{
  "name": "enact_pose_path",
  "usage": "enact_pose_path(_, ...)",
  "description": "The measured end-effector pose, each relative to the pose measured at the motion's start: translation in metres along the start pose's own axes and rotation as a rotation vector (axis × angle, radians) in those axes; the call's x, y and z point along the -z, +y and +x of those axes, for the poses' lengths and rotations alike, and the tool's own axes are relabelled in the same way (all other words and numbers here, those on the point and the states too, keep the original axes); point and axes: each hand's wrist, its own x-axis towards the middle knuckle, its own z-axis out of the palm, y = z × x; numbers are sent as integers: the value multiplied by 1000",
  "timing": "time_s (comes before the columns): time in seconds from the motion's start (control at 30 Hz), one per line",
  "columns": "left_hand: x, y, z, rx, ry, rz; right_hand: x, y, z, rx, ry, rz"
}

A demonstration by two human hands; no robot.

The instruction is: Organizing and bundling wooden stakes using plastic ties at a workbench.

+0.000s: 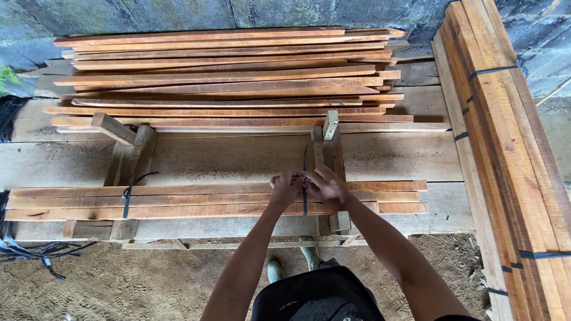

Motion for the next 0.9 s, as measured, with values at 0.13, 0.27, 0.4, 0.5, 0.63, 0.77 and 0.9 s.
enact_pose_path(0.13,12,8,-14,-24,-43,-38,-10,8,-7,-21,-21,25)
enact_pose_path(0.27,29,30,-31,-1,-89,-137,0,-1,2,-13,-20,13)
enact_pose_path(0.4,11,8,-26,131,-100,-117,9,-10,7,-43,-44,59)
enact_pose_path(0.5,28,45,-39,107,-18,-121,2,-3,2,-54,-52,48)
enact_pose_path(0.63,16,27,-37,-70,89,-90,-12,7,-11,-57,-33,75)
enact_pose_path(0.77,8,21,-39,-63,187,-82,-18,13,-16,-51,-51,42)
enact_pose_path(0.9,17,45,-50,-174,242,3,-36,25,-32,-50,-44,43)
